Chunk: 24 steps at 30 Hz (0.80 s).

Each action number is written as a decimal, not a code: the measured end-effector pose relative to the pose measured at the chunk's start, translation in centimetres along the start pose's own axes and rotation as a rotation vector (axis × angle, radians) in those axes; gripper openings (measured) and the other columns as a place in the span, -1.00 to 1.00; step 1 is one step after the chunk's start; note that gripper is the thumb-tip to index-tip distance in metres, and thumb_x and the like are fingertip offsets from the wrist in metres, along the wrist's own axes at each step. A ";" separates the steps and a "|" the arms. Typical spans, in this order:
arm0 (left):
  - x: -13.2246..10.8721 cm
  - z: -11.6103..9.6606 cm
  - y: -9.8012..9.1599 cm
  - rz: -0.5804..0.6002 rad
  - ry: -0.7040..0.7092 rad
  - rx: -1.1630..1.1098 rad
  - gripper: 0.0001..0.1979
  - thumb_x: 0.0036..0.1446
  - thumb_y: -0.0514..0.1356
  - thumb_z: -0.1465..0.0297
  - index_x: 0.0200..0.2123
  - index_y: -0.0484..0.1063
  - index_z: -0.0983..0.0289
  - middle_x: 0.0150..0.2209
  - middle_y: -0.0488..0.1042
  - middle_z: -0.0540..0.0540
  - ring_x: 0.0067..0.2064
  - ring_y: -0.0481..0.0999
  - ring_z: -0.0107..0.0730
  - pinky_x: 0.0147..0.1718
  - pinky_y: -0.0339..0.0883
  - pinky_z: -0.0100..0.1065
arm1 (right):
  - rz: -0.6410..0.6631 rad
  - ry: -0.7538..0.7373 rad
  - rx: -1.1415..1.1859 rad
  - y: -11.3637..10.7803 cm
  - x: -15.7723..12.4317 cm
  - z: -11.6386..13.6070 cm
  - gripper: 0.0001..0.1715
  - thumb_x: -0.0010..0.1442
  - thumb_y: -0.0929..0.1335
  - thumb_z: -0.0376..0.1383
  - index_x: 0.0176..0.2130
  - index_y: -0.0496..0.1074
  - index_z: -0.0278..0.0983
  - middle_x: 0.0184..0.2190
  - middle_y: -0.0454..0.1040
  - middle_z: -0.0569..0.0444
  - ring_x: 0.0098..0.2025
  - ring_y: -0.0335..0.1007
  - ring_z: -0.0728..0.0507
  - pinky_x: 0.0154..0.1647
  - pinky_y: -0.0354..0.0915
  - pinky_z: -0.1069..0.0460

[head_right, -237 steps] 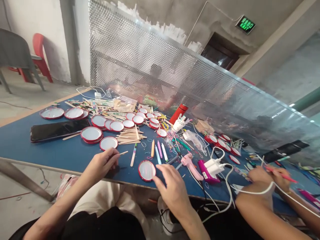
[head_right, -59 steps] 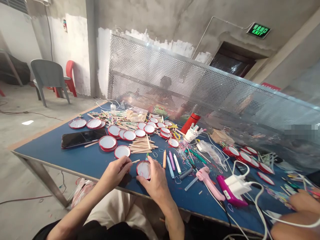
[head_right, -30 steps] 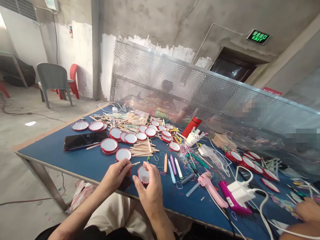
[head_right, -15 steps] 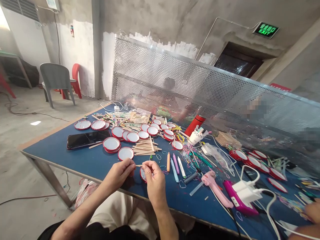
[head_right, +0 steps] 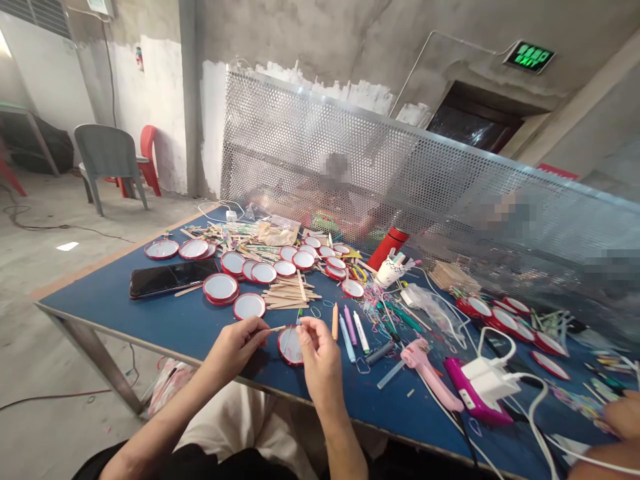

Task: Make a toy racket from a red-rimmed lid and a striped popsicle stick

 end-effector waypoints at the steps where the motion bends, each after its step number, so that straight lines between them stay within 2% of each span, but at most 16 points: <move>1: 0.0 0.1 0.0 -0.027 -0.003 0.005 -0.78 0.25 0.12 0.32 -0.44 0.45 0.20 -0.48 0.54 -0.01 -0.42 0.46 -0.37 -0.37 0.29 -0.43 | -0.031 -0.018 -0.069 -0.4 0.0 -0.4 -0.51 0.26 0.34 0.10 -0.13 0.53 -0.24 -0.27 0.64 -0.09 -0.22 0.60 -0.26 -0.19 0.52 -0.13; 3: 0.0 0.3 0.1 -0.059 -0.006 0.015 -0.80 0.24 0.13 0.34 -0.44 0.44 0.20 -0.47 0.54 0.00 -0.41 0.48 -0.36 -0.35 0.29 -0.42 | -0.040 -0.078 -0.228 -1.0 -0.2 -1.0 -0.45 0.20 0.39 0.08 -0.02 0.51 -0.26 -0.16 0.63 -0.16 -0.11 0.59 -0.34 -0.06 0.50 -0.24; 7: 0.0 0.3 0.3 -0.057 -0.007 0.056 -0.83 0.23 0.15 0.39 -0.43 0.44 0.20 -0.46 0.55 0.01 -0.40 0.50 -0.35 -0.34 0.29 -0.42 | 0.086 -0.193 -0.485 -0.4 -1.2 -1.4 -0.19 0.10 0.48 -0.02 0.24 0.34 -0.28 0.09 0.55 -0.28 0.10 0.53 -0.47 0.06 0.44 -0.35; 11: 0.2 0.3 0.5 -0.061 -0.011 0.138 -0.83 0.26 0.15 0.43 -0.40 0.46 0.20 -0.41 0.59 0.03 -0.35 0.54 -0.32 -0.31 0.32 -0.41 | 0.115 -0.232 -0.613 0.7 -1.5 -1.3 -0.04 0.05 0.53 -0.09 0.33 0.24 -0.25 0.06 0.57 -0.26 0.09 0.52 -0.53 0.03 0.44 -0.37; 17: 0.6 0.0 0.6 -0.018 -0.073 0.285 -0.83 0.32 0.16 0.50 -0.32 0.50 0.24 -0.34 0.62 0.08 -0.29 0.61 -0.26 -0.26 0.35 -0.39 | 0.107 -0.218 -0.609 1.1 -0.9 -1.6 -0.01 0.05 0.50 -0.16 0.36 0.17 -0.29 0.00 0.58 -0.26 0.05 0.53 -0.52 0.04 0.43 -0.36; 24: 1.0 -0.9 0.3 0.061 -0.169 0.385 -0.83 0.38 0.14 0.54 -0.22 0.54 0.27 -0.38 0.61 0.05 -0.31 0.63 -0.31 -0.24 0.34 -0.41 | 0.120 -0.184 -0.478 0.3 -1.0 -1.9 -0.04 0.11 0.44 -0.19 0.37 0.06 -0.28 0.00 0.56 -0.16 0.06 0.52 -0.40 0.07 0.43 -0.31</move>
Point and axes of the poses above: each hand's wrist, its own x-axis towards the middle knuckle, its own y-axis out of the palm, z = x × y, the point moved 2 cm from there along x, towards the middle knuckle
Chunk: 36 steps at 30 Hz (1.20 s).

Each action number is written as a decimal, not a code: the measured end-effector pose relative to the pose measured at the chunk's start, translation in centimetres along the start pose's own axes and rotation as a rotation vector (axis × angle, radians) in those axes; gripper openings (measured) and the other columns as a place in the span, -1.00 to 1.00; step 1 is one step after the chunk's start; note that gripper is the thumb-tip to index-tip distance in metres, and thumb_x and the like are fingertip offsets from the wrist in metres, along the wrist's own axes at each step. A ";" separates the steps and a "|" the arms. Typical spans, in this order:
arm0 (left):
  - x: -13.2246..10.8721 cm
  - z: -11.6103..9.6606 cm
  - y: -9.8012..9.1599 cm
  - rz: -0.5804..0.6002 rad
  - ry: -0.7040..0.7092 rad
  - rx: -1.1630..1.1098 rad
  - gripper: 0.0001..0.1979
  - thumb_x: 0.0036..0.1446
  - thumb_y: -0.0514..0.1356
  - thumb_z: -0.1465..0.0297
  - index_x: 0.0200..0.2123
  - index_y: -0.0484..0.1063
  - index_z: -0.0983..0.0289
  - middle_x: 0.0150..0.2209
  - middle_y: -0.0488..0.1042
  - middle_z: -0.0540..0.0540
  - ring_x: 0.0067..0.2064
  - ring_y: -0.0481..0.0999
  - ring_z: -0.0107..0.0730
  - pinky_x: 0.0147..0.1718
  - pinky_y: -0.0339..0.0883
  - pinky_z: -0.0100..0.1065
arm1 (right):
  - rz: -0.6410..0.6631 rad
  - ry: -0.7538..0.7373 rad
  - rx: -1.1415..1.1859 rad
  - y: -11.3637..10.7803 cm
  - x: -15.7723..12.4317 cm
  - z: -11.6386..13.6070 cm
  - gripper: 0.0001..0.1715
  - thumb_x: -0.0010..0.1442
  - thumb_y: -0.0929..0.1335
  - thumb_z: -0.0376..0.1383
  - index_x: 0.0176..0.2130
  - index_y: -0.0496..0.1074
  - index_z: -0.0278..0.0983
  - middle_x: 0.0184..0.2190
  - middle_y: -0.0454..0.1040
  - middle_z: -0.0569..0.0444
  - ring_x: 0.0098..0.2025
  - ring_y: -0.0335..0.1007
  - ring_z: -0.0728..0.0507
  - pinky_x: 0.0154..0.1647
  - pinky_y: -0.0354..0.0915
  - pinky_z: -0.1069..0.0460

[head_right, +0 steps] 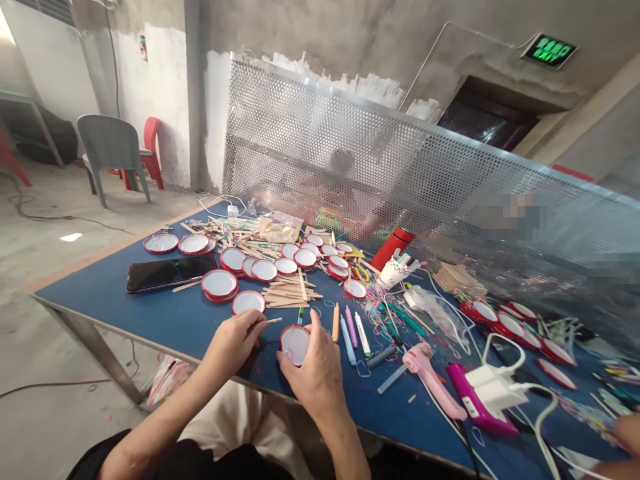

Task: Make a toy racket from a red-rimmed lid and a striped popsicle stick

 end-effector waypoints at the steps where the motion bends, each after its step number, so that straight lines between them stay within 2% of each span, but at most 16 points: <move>1: 0.0 -0.1 0.0 0.013 -0.009 0.020 -0.83 0.38 0.15 0.53 -0.21 0.54 0.27 -0.36 0.63 0.06 -0.29 0.64 -0.31 -0.24 0.34 -0.41 | 0.001 -0.006 0.015 -0.1 -0.2 -0.2 -0.04 0.12 0.44 -0.19 0.37 0.05 -0.27 0.01 0.55 -0.16 0.06 0.51 -0.39 0.08 0.43 -0.31; 6: -0.1 -0.5 0.1 0.080 -0.005 0.146 -0.82 0.42 0.14 0.45 -0.16 0.56 0.23 -0.15 0.68 0.10 -0.10 0.68 -0.24 -0.21 0.36 -0.40 | 0.018 -0.053 0.105 -1.4 -1.5 -1.4 -0.04 0.18 0.43 -0.20 0.41 -0.02 -0.21 0.06 0.49 -0.15 0.06 0.50 -0.35 0.08 0.45 -0.30; 11: -0.3 -1.2 0.5 0.158 0.009 0.280 -0.78 0.46 0.09 0.38 -0.13 0.56 0.21 -0.10 0.66 0.10 -0.06 0.68 -0.17 -0.23 0.38 -0.34 | 0.120 -0.163 0.175 -2.9 -2.8 -2.2 0.01 0.21 0.41 -0.30 0.45 -0.11 -0.14 0.18 0.40 -0.16 0.19 0.43 -0.33 0.19 0.41 -0.29; 15: -0.2 -1.7 0.9 0.182 0.025 0.367 -0.76 0.46 0.07 0.37 -0.13 0.55 0.24 -0.11 0.63 0.13 -0.10 0.69 -0.12 -0.28 0.38 -0.31 | 0.224 -0.201 0.232 -3.3 -3.5 -2.6 0.09 0.13 0.42 -0.38 0.46 -0.11 -0.09 0.24 0.37 -0.12 0.25 0.39 -0.34 0.27 0.35 -0.29; 20: -0.2 -1.8 1.3 0.191 0.050 0.418 -0.75 0.48 0.04 0.35 -0.11 0.52 0.23 -0.13 0.62 0.11 -0.13 0.68 -0.14 -0.32 0.37 -0.31 | 0.249 -0.199 0.316 -3.0 -4.0 -3.0 0.19 0.02 0.45 -0.41 0.48 -0.10 -0.08 0.24 0.37 -0.11 0.25 0.38 -0.35 0.28 0.34 -0.29; 36: -0.4 -1.7 2.1 0.145 0.099 0.479 -0.76 0.49 0.02 0.35 -0.14 0.49 0.19 -0.21 0.59 0.10 -0.22 0.67 -0.15 -0.40 0.27 -0.31 | 0.291 -0.237 0.293 -3.2 -2.8 -1.5 0.17 0.12 0.48 -0.34 0.47 -0.15 -0.07 0.18 0.41 -0.10 0.18 0.44 -0.32 0.18 0.41 -0.23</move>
Point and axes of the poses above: each hand's wrist, its own x-axis towards the middle knuckle, its own y-axis out of the palm, z = x × y, the point moved 2 cm from there along x, towards the middle knuckle
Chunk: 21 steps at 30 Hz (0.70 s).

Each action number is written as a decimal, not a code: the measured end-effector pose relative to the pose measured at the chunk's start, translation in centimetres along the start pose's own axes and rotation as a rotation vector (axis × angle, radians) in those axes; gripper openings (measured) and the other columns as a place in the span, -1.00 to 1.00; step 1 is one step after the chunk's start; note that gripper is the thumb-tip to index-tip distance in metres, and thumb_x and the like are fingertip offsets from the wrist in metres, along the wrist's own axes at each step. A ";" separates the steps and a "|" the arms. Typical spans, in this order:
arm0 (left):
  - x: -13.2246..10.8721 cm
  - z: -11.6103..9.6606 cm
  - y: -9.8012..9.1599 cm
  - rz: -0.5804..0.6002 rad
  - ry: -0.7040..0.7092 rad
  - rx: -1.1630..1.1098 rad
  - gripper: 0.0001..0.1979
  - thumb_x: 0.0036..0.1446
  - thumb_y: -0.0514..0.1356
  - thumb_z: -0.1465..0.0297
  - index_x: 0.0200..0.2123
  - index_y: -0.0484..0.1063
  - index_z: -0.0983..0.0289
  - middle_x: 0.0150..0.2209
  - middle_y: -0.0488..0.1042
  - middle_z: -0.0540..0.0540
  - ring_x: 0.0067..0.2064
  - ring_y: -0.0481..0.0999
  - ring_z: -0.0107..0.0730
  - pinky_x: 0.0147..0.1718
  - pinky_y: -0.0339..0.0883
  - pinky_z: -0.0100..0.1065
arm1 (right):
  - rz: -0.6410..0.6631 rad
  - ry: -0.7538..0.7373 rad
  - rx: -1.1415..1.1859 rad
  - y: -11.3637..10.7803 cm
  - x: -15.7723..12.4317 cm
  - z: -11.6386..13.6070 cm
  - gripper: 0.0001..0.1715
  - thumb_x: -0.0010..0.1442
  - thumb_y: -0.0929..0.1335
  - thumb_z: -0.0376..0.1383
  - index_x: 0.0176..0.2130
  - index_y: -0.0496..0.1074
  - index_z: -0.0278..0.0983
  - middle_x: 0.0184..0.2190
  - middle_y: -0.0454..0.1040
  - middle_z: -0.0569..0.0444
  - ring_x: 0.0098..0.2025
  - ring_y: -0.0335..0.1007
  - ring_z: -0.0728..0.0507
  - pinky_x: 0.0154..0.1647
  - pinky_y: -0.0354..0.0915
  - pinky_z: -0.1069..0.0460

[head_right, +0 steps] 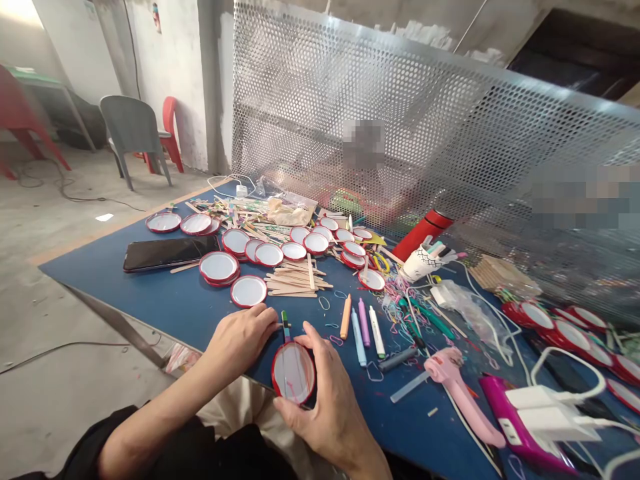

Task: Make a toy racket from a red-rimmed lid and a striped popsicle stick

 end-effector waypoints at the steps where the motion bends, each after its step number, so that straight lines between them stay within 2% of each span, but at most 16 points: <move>1: 0.0 0.0 0.1 -0.001 -0.001 -0.001 -0.76 0.49 0.03 0.35 -0.14 0.49 0.19 -0.21 0.59 0.10 -0.22 0.67 -0.16 -0.40 0.27 -0.31 | -0.001 -0.002 0.000 0.0 0.0 0.0 0.16 0.12 0.48 -0.33 0.48 -0.15 -0.07 0.18 0.41 -0.10 0.17 0.44 -0.32 0.18 0.41 -0.23; 21: 0.0 -0.2 -0.3 0.032 -0.006 -0.013 -0.77 0.49 0.03 0.37 -0.13 0.49 0.19 -0.22 0.58 0.11 -0.22 0.66 -0.15 -0.39 0.27 -0.30 | 0.034 0.012 0.009 0.0 0.2 0.1 0.17 0.13 0.47 -0.33 0.47 -0.18 -0.03 0.13 0.42 -0.06 0.12 0.44 -0.30 0.16 0.39 -0.23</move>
Point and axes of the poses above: each hand's wrist, its own x-axis towards the middle knuckle, its own y-axis out of the palm, z = x × y, the point moved 2 cm from there along x, towards the middle knuckle
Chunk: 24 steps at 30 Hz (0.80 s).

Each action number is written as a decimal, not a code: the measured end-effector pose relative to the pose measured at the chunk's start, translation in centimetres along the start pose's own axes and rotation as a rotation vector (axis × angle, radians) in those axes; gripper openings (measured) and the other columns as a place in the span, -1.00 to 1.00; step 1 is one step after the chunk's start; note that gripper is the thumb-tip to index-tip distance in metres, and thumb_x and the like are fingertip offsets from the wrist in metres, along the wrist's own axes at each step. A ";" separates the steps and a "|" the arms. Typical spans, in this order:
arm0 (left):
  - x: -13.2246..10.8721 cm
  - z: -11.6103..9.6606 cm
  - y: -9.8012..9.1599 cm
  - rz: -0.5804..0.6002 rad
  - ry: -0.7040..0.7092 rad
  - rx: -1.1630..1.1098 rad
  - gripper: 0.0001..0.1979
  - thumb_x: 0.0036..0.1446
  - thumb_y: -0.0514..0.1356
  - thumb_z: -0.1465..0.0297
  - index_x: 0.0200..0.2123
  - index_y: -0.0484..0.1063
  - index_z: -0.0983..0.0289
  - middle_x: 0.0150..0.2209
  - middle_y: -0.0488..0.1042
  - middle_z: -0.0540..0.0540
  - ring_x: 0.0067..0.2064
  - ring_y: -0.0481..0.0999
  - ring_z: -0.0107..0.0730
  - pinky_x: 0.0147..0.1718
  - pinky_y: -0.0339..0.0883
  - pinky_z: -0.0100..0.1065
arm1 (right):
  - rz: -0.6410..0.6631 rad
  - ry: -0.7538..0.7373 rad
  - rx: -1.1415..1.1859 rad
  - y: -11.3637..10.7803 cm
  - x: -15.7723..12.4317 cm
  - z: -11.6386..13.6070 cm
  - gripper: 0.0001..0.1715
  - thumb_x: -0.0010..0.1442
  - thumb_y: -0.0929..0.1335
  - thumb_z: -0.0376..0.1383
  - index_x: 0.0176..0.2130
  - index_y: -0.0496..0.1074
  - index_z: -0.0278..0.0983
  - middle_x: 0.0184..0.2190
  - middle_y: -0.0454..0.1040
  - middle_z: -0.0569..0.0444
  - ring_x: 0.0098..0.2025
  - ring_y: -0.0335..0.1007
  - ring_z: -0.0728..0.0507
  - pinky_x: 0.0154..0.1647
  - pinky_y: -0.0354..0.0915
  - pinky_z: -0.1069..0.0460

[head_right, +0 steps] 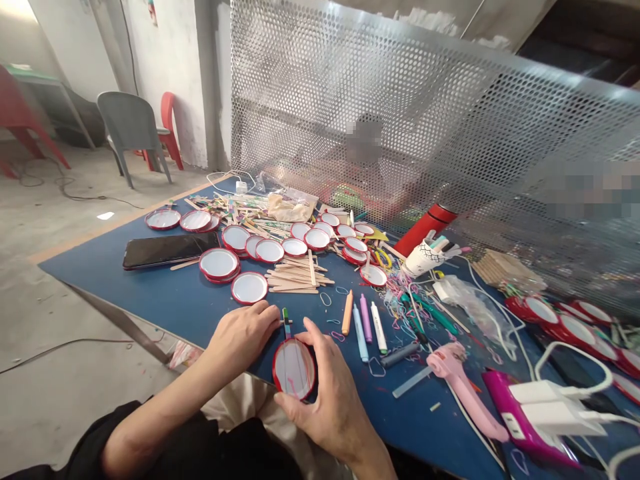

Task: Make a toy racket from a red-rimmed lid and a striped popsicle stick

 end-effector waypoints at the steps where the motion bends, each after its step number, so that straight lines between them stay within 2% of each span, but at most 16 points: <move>1: 0.0 0.0 -0.1 0.004 -0.002 0.002 -0.77 0.49 0.03 0.37 -0.13 0.49 0.19 -0.22 0.58 0.11 -0.22 0.66 -0.14 -0.40 0.27 -0.30 | -0.001 -0.001 0.003 0.0 0.0 0.0 0.16 0.13 0.47 -0.33 0.47 -0.17 -0.04 0.13 0.42 -0.06 0.12 0.44 -0.30 0.16 0.39 -0.23; 8: 0.2 0.1 -0.1 0.028 0.002 -0.005 -0.79 0.49 0.04 0.35 -0.13 0.47 0.20 -0.21 0.57 0.11 -0.20 0.66 -0.16 -0.38 0.27 -0.31 | -0.008 -0.008 -0.027 -0.1 0.1 0.1 0.19 0.08 0.49 -0.36 0.46 -0.14 -0.06 0.13 0.43 -0.08 0.13 0.45 -0.32 0.16 0.40 -0.24; 18: 0.1 0.2 0.3 0.002 0.016 -0.031 -0.85 0.48 0.07 0.35 -0.15 0.42 0.20 -0.19 0.57 0.12 -0.16 0.64 -0.15 -0.33 0.30 -0.31 | 0.003 -0.017 -0.090 0.0 0.2 0.3 0.23 0.02 0.49 -0.41 0.44 -0.15 -0.05 0.11 0.44 -0.08 0.14 0.44 -0.37 0.21 0.35 -0.33; 24: -0.1 0.3 0.3 -0.010 0.024 -0.037 -0.90 0.45 0.11 0.39 -0.11 0.42 0.23 -0.20 0.59 0.13 -0.16 0.64 -0.13 -0.32 0.32 -0.29 | 0.006 -0.017 -0.116 0.2 0.4 0.5 0.27 -0.02 0.50 -0.42 0.44 -0.17 -0.03 0.10 0.43 -0.08 0.11 0.43 -0.37 0.17 0.36 -0.35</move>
Point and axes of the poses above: each hand's wrist, its own x-axis towards the middle knuckle, its own y-axis out of the palm, z = x × y, the point moved 2 cm from there along x, towards the middle knuckle
